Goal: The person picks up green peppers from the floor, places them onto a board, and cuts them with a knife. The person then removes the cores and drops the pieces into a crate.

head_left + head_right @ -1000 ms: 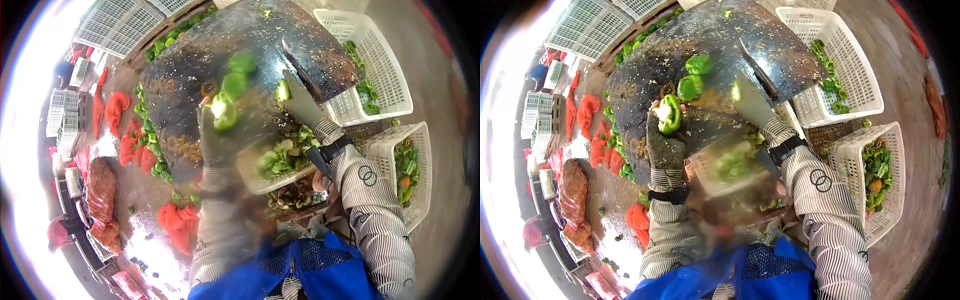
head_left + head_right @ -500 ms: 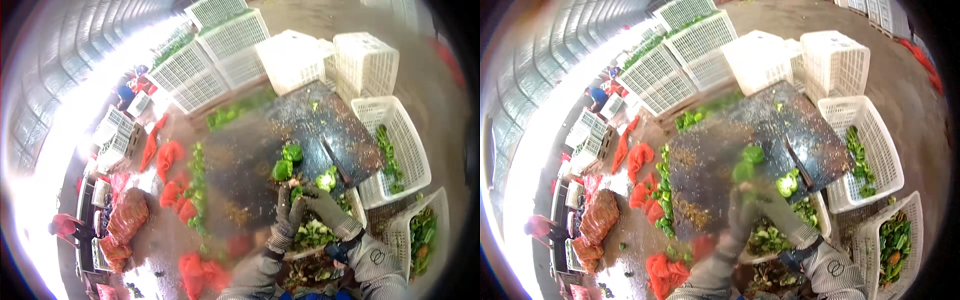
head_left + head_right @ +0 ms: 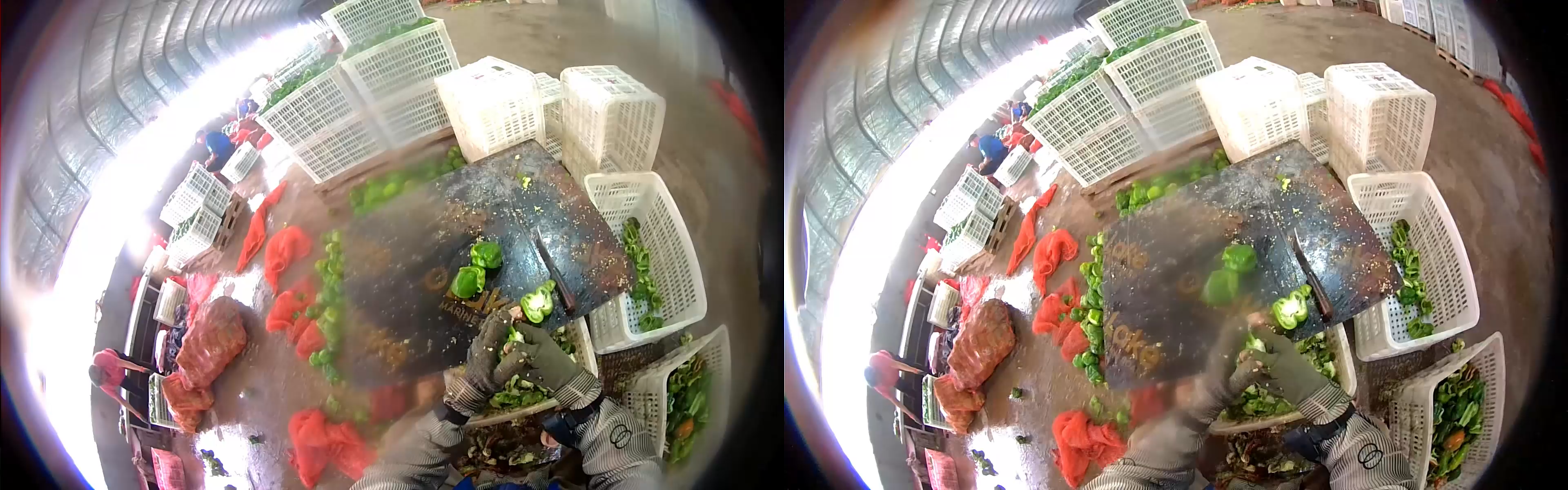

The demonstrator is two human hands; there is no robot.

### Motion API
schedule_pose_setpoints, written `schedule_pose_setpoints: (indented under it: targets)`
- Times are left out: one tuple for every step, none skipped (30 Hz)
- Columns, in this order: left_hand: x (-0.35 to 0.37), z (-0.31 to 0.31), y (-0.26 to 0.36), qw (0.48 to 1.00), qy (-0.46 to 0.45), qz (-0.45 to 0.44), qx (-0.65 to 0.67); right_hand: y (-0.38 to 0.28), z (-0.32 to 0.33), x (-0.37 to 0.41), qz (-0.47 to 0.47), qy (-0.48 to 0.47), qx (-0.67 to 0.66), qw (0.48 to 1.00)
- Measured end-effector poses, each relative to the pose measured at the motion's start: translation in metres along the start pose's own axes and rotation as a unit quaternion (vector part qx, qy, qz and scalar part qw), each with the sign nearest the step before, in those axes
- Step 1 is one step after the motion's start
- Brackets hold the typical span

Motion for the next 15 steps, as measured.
schedule_pose_setpoints:
  targets:
    - [-0.004,0.001,-0.001,1.0,0.0,0.002,0.0,-0.003,0.003,-0.001,-0.002,-0.001,-0.001,1.0]
    - [-0.007,0.0,-0.001,1.0,-0.009,-0.011,-0.021,0.017,-0.001,0.004,-0.29,-0.048,-0.296,0.909]
    - [-0.008,0.0,-0.003,0.999,-0.017,-0.025,-0.043,0.013,-0.009,0.014,-0.527,-0.086,-0.537,0.653]
    - [-0.01,0.0,-0.012,0.999,-0.026,-0.018,-0.027,0.009,0.0,0.008,-0.504,-0.078,-0.552,0.66]
    - [-0.007,-0.001,-0.014,0.999,-0.026,-0.016,-0.025,0.01,-0.001,0.011,-0.506,-0.078,-0.551,0.659]
    - [-0.01,-0.001,-0.003,0.999,-0.026,0.012,0.04,0.013,-0.001,0.011,-0.476,-0.065,-0.585,0.653]
    - [-0.01,-0.003,0.004,0.993,-0.027,0.04,0.106,0.014,-0.002,0.012,-0.446,-0.05,-0.618,0.645]
    - [-0.004,-0.01,-0.006,0.964,-0.003,0.136,0.227,0.016,-0.006,0.01,-0.422,-0.086,-0.648,0.628]
    - [-0.004,-0.012,-0.011,0.964,-0.003,0.137,0.228,0.017,-0.004,0.008,-0.423,-0.086,-0.648,0.627]
    - [-0.005,-0.009,-0.018,0.978,0.014,0.12,0.173,0.017,-0.001,0.007,-0.428,-0.116,-0.595,0.67]
    - [-0.004,-0.006,-0.02,0.987,0.032,0.102,0.117,0.017,0.0,0.006,-0.431,-0.146,-0.538,0.709]
    - [-0.005,-0.004,-0.016,0.988,0.051,0.085,0.117,0.02,-0.002,0.007,-0.427,-0.167,-0.524,0.717]
    - [-0.004,-0.002,-0.017,0.988,0.053,0.087,0.117,0.02,-0.006,0.007,-0.428,-0.168,-0.525,0.716]
    - [-0.003,0.001,-0.017,0.992,0.048,0.075,0.087,0.021,-0.005,0.002,-0.409,-0.138,-0.487,0.759]
    - [-0.004,0.001,-0.014,0.996,0.042,0.063,0.056,0.023,-0.002,-0.001,-0.389,-0.105,-0.447,0.798]
Point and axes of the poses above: each hand's wrist, its own x-axis away from the middle knuckle, its own z-axis out of the back of the hand, y = z × x, the point moved 5 cm from there along -x, towards the middle knuckle, and after that the axes turned 9 degrees about x, right-handed, at the moved point
